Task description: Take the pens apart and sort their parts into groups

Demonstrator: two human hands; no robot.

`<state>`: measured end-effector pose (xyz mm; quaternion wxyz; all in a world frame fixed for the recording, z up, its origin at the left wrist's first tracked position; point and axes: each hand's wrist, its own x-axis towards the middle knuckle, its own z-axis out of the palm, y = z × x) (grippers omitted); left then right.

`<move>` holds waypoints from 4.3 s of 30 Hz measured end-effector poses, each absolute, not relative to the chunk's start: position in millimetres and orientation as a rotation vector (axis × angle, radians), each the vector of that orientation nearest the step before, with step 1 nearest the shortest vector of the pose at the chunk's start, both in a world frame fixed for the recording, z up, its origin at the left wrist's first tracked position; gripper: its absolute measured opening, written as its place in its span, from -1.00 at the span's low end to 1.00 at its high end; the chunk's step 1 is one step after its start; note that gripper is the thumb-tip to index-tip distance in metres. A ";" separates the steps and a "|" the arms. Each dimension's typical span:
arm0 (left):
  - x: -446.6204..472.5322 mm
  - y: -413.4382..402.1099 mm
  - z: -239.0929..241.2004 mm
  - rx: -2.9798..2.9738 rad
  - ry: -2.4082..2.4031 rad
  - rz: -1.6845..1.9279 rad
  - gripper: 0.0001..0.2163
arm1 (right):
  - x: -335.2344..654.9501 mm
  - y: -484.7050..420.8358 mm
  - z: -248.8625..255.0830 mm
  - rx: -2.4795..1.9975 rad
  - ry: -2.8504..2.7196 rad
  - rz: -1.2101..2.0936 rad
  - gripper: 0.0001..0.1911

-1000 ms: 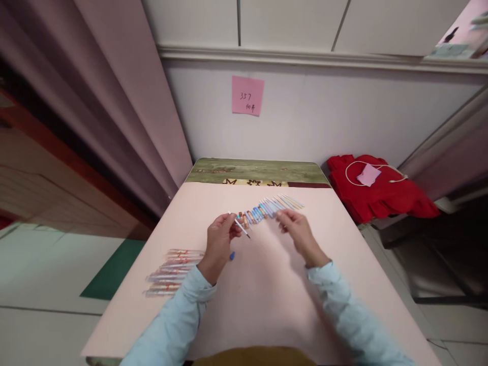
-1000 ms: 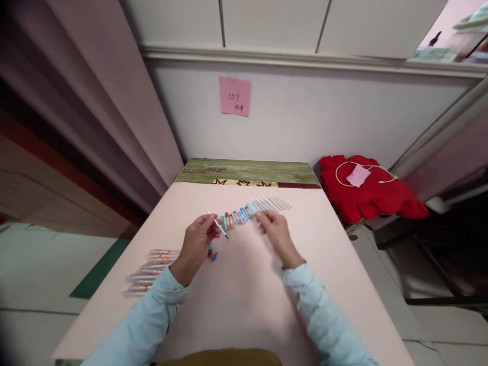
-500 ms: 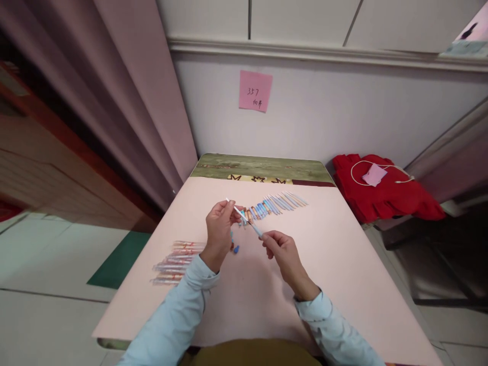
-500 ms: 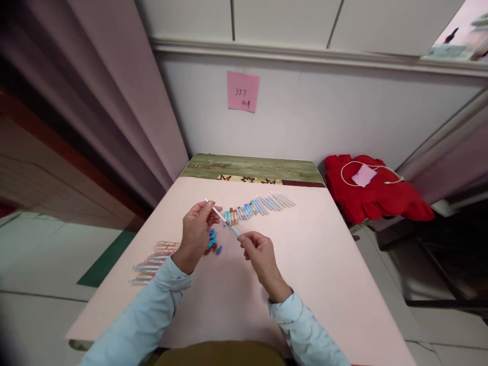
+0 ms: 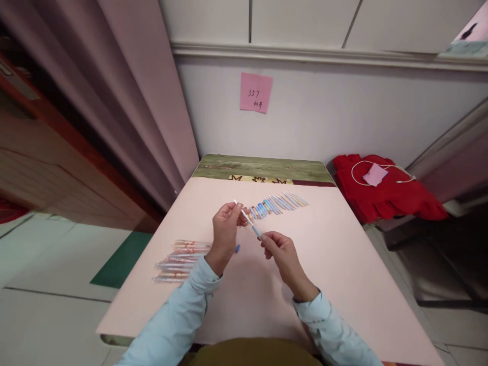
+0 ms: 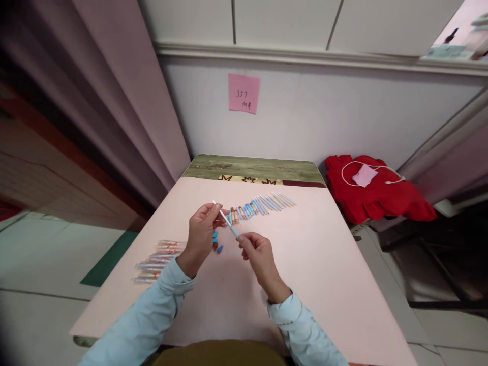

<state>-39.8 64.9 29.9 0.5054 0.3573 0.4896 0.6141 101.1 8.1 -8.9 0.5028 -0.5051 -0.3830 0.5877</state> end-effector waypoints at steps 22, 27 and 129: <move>-16.1 -10.3 -73.8 1.831 1.287 0.856 -0.64 | 271.3 147.8 -56.8 -1.605 -1.119 0.692 -0.51; -14.1 -10.2 -76.3 1.952 1.290 0.817 -0.73 | 303.3 197.9 -71.5 -1.798 -1.228 0.550 -0.67; -103.2 -43.7 76.6 2.088 1.384 1.265 -0.83 | 80.4 2.0 -57.3 -1.489 -1.966 0.807 -0.52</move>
